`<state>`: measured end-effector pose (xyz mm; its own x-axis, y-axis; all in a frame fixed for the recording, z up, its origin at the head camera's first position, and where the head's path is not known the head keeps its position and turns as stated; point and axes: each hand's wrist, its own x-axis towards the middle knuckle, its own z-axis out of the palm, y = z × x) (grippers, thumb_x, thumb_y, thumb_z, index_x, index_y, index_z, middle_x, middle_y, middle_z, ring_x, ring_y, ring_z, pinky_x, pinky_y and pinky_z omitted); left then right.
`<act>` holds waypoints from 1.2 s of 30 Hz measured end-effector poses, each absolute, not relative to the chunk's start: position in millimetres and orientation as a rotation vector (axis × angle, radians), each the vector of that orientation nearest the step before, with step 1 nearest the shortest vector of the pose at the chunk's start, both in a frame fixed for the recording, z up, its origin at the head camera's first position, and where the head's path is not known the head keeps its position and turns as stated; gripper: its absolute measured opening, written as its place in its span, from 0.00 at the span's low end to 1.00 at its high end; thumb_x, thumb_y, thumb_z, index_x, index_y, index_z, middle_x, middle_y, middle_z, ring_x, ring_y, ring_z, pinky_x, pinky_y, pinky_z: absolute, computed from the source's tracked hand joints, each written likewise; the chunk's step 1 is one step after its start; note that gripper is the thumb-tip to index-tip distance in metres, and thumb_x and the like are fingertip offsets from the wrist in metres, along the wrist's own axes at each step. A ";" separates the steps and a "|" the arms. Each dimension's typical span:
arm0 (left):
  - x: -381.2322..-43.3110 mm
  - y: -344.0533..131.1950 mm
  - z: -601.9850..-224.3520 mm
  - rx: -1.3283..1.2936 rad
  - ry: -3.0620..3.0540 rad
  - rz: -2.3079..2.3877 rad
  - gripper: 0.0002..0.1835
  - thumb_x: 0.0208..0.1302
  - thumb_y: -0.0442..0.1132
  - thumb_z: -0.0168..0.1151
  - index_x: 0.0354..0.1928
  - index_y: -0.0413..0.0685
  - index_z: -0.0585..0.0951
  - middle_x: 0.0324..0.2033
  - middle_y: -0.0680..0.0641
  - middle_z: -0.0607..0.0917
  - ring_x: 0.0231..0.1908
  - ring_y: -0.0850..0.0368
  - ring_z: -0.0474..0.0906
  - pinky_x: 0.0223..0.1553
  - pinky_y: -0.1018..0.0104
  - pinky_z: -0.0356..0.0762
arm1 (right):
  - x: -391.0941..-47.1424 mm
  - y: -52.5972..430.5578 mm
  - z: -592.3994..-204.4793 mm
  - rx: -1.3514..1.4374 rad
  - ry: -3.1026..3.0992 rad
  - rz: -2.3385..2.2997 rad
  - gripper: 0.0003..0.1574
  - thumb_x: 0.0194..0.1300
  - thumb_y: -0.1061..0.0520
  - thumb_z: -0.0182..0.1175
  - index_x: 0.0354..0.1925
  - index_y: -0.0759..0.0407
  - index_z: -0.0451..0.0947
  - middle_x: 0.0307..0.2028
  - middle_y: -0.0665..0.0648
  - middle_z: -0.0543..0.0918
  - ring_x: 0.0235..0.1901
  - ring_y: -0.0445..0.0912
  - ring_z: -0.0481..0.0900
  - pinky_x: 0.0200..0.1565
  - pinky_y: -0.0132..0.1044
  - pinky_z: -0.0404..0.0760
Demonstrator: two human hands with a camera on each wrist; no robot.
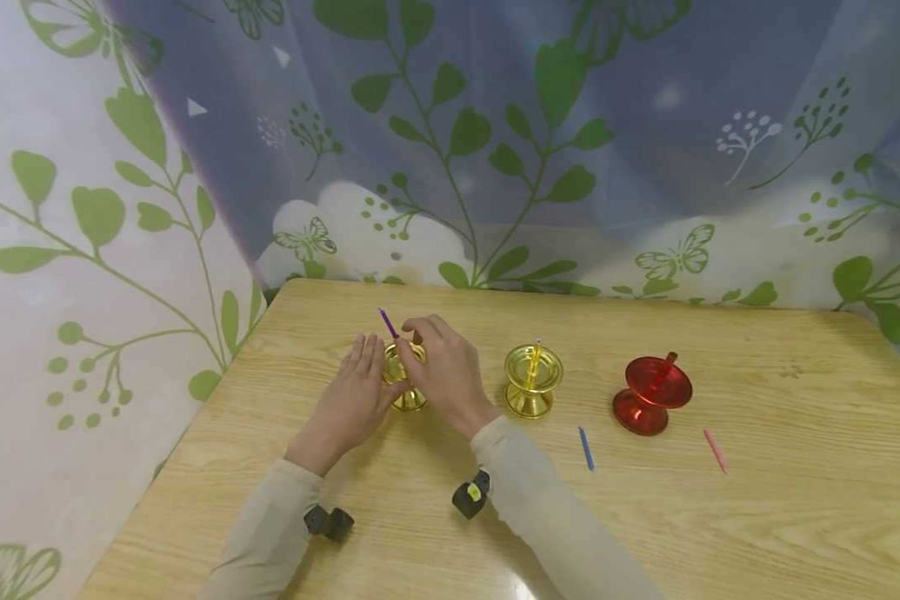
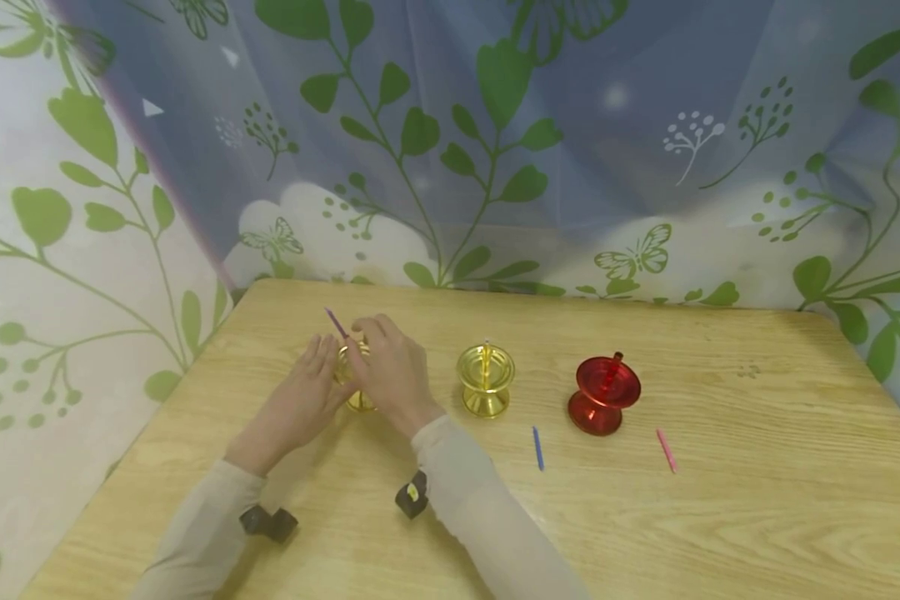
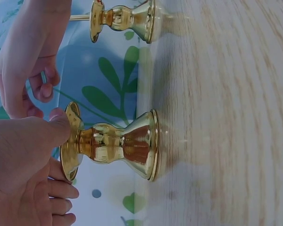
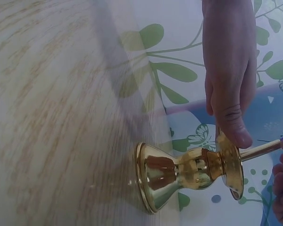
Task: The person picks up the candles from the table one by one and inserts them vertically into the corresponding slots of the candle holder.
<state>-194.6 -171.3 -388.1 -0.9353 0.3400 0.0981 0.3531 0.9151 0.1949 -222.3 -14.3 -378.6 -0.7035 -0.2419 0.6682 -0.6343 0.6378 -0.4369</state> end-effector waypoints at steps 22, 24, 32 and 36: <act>-191.3 -170.5 -390.6 -0.537 -3.033 -0.297 0.41 0.76 0.54 0.43 0.69 0.21 0.51 0.69 0.25 0.53 0.71 0.33 0.44 0.69 0.43 0.51 | -195.0 14.8 -393.2 0.720 -2.423 0.769 0.08 0.65 0.56 0.62 0.39 0.59 0.80 0.31 0.53 0.82 0.24 0.41 0.78 0.24 0.29 0.76; -191.1 -170.6 -390.9 -0.535 -3.029 -0.298 0.41 0.76 0.54 0.43 0.69 0.21 0.50 0.69 0.25 0.53 0.71 0.33 0.44 0.69 0.43 0.51 | -192.1 18.5 -394.8 0.712 -2.434 0.780 0.08 0.65 0.55 0.62 0.39 0.59 0.79 0.31 0.53 0.82 0.24 0.41 0.77 0.24 0.29 0.75; -191.9 -168.9 -389.1 -0.553 -2.978 -0.346 0.40 0.76 0.53 0.44 0.69 0.21 0.51 0.69 0.25 0.53 0.71 0.33 0.45 0.69 0.44 0.50 | -182.6 32.5 -399.4 0.702 -2.425 0.778 0.09 0.65 0.54 0.63 0.33 0.58 0.77 0.28 0.52 0.81 0.23 0.41 0.75 0.24 0.30 0.74; -191.3 -167.0 -388.2 -0.552 -2.980 -0.353 0.40 0.75 0.53 0.44 0.69 0.21 0.52 0.69 0.25 0.54 0.71 0.33 0.46 0.69 0.43 0.51 | -176.7 39.7 -399.4 0.748 -2.424 0.633 0.11 0.65 0.53 0.63 0.30 0.57 0.74 0.24 0.50 0.78 0.21 0.40 0.71 0.21 0.28 0.70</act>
<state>-191.3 -167.0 -388.2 -0.9306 0.3423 0.1299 0.3632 0.9079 0.2093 -176.7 39.7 -399.4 -0.7113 -0.3729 0.5958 -0.6166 0.7379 -0.2743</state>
